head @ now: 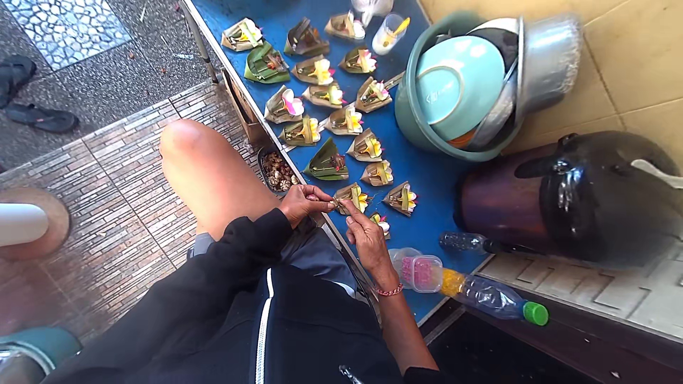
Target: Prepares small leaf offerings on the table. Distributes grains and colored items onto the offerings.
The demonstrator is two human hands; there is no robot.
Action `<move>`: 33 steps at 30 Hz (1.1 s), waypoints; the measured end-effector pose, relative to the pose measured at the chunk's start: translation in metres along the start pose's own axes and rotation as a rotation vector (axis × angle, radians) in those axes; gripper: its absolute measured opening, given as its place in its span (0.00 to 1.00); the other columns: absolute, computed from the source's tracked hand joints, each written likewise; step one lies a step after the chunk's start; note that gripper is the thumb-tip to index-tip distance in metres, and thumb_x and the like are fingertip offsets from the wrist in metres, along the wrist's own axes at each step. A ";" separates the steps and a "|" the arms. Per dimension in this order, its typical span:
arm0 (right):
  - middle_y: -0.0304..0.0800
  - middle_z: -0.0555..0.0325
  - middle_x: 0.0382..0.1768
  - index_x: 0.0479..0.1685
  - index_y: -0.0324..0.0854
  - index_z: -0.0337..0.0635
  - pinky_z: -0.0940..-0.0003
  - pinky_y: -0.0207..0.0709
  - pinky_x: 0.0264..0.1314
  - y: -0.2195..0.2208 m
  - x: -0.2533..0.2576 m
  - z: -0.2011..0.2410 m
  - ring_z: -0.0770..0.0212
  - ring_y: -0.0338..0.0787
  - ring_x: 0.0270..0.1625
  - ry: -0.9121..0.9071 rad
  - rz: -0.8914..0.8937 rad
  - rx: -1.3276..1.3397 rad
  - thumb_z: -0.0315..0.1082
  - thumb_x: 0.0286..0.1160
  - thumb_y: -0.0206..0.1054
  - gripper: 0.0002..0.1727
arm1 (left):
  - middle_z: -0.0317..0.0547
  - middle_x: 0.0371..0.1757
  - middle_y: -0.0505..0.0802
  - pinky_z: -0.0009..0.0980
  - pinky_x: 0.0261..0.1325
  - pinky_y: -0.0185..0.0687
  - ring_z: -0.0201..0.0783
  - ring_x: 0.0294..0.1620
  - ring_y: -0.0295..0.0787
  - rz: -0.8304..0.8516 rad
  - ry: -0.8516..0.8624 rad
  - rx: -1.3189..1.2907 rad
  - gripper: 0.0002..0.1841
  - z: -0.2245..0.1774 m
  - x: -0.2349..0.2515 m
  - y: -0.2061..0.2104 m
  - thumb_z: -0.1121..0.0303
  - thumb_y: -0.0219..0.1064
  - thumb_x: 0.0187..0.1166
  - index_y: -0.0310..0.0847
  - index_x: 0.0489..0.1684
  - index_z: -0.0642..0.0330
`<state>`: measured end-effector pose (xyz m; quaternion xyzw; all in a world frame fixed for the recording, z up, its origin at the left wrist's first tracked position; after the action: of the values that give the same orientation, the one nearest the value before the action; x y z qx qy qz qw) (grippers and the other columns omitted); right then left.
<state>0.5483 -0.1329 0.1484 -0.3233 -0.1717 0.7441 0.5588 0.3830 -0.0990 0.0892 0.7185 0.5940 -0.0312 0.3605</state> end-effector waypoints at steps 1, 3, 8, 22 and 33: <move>0.79 0.65 0.20 0.80 0.80 0.59 0.63 0.74 0.34 0.001 0.000 0.001 0.67 0.76 0.23 -0.001 -0.011 -0.012 0.39 0.92 0.49 0.24 | 0.48 0.36 0.95 0.30 0.48 0.90 0.33 0.36 0.92 -0.003 0.002 0.004 0.08 0.000 0.001 0.000 0.87 0.75 0.65 0.87 0.38 0.71; 0.79 0.65 0.20 0.80 0.81 0.60 0.62 0.74 0.34 0.002 0.002 0.001 0.66 0.76 0.23 -0.002 -0.030 -0.033 0.39 0.92 0.49 0.24 | 0.48 0.36 0.95 0.29 0.48 0.90 0.32 0.36 0.92 -0.007 0.007 0.020 0.08 -0.001 0.002 -0.001 0.87 0.75 0.65 0.87 0.38 0.71; 0.80 0.63 0.21 0.78 0.81 0.61 0.58 0.75 0.35 0.004 0.005 0.000 0.63 0.78 0.24 0.031 -0.052 -0.041 0.38 0.92 0.48 0.23 | 0.48 0.36 0.95 0.28 0.45 0.87 0.31 0.35 0.91 -0.020 0.023 0.076 0.08 -0.001 0.006 -0.004 0.86 0.76 0.65 0.88 0.38 0.70; 0.80 0.63 0.22 0.78 0.81 0.54 0.66 0.73 0.31 0.007 0.008 0.001 0.68 0.75 0.22 0.062 -0.013 0.110 0.36 0.92 0.49 0.23 | 0.47 0.34 0.96 0.30 0.49 0.91 0.33 0.35 0.93 0.020 -0.001 0.077 0.07 -0.003 0.001 0.001 0.88 0.75 0.66 0.87 0.37 0.72; 0.75 0.59 0.18 0.80 0.76 0.46 0.65 0.69 0.23 -0.027 0.034 -0.020 0.65 0.71 0.17 0.115 -0.230 0.152 0.36 0.93 0.51 0.22 | 0.47 0.36 0.95 0.30 0.49 0.90 0.33 0.36 0.93 0.047 -0.007 -0.026 0.07 -0.001 -0.005 0.000 0.87 0.73 0.68 0.87 0.39 0.71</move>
<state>0.5759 -0.0947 0.1404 -0.3004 -0.1184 0.6661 0.6723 0.3814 -0.1032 0.0923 0.7274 0.5760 -0.0177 0.3725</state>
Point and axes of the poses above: each hand's wrist, its own x-axis towards the middle knuckle, its own y-axis out of the palm, z = x × y, the point moved 8 cm from there along x, towards the middle knuckle
